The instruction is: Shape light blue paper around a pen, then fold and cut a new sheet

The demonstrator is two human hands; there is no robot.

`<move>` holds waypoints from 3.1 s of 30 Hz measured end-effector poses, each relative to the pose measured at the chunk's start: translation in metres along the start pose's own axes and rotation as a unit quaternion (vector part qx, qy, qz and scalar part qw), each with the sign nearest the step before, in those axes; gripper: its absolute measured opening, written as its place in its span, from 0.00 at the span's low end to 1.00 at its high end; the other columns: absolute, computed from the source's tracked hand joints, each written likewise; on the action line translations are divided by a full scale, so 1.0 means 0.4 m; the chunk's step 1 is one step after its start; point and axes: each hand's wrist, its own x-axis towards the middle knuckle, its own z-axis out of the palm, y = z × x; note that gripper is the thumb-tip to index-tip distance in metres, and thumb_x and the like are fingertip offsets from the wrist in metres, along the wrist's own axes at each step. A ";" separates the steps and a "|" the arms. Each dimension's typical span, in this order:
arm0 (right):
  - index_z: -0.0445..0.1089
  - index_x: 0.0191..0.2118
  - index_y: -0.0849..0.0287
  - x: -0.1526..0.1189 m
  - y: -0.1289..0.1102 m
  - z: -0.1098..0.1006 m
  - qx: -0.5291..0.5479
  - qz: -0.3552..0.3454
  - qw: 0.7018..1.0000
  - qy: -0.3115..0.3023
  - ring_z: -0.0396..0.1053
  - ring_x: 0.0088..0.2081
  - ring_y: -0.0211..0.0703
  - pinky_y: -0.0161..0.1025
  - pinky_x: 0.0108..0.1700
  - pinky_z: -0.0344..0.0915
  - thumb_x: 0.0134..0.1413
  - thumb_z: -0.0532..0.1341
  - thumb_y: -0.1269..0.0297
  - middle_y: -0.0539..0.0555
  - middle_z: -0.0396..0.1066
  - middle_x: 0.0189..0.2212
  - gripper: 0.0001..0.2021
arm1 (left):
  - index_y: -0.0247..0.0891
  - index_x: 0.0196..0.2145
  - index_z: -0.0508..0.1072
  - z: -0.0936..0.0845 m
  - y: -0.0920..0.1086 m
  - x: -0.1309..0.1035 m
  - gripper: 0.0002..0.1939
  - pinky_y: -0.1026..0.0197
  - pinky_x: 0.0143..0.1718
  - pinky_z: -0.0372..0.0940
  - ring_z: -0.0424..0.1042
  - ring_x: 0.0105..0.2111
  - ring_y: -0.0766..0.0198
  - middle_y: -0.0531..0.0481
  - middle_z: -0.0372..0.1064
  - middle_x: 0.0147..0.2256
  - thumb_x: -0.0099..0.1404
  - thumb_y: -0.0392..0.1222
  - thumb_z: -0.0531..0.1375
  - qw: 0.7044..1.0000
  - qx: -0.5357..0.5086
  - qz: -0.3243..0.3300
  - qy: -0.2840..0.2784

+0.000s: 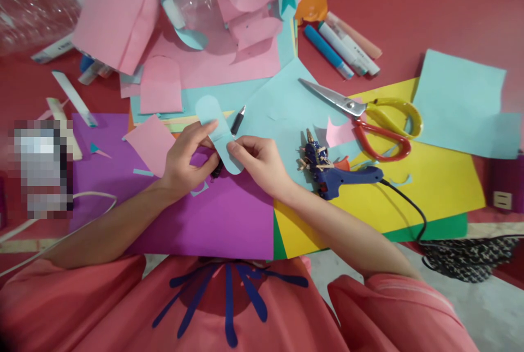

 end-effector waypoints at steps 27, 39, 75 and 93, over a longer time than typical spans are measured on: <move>0.61 0.19 0.57 0.005 0.000 -0.001 -0.002 0.010 1.000 -0.004 0.50 0.19 0.30 0.35 0.23 0.49 0.59 0.63 0.55 0.42 0.52 0.14 0.20 | 0.48 0.71 0.49 -0.005 0.005 0.000 0.35 0.58 0.55 0.72 0.74 0.55 0.59 0.45 0.71 0.56 0.70 0.31 0.53 0.999 0.029 0.035 -0.019; 0.60 0.19 0.55 0.008 -0.005 -0.002 -0.003 0.011 1.000 -0.021 0.50 0.18 0.31 0.36 0.22 0.49 0.59 0.63 0.55 0.43 0.53 0.13 0.21 | 0.43 0.67 0.59 0.001 0.005 -0.009 0.26 0.59 0.50 0.75 0.76 0.52 0.60 0.45 0.74 0.53 0.73 0.36 0.52 0.995 0.098 0.029 0.009; 0.61 0.25 0.56 0.003 0.031 -0.004 -0.147 -0.114 0.982 -0.037 0.50 0.20 0.31 0.35 0.25 0.49 0.61 0.58 0.59 0.42 0.55 0.17 0.14 | 0.40 0.36 0.78 -0.024 0.019 0.027 0.23 0.64 0.30 0.67 0.74 0.29 0.67 0.52 0.78 0.31 0.71 0.61 0.56 0.955 -0.198 -0.220 -0.027; 0.69 0.32 0.56 0.002 0.054 -0.005 -0.237 -0.330 0.912 0.058 0.70 0.28 0.35 0.34 0.31 0.64 0.65 0.57 0.69 0.49 0.74 0.26 0.09 | 0.45 0.39 0.79 -0.013 0.008 0.009 0.11 0.57 0.44 0.72 0.79 0.41 0.60 0.50 0.81 0.39 0.71 0.52 0.60 0.970 -0.175 -0.166 -0.015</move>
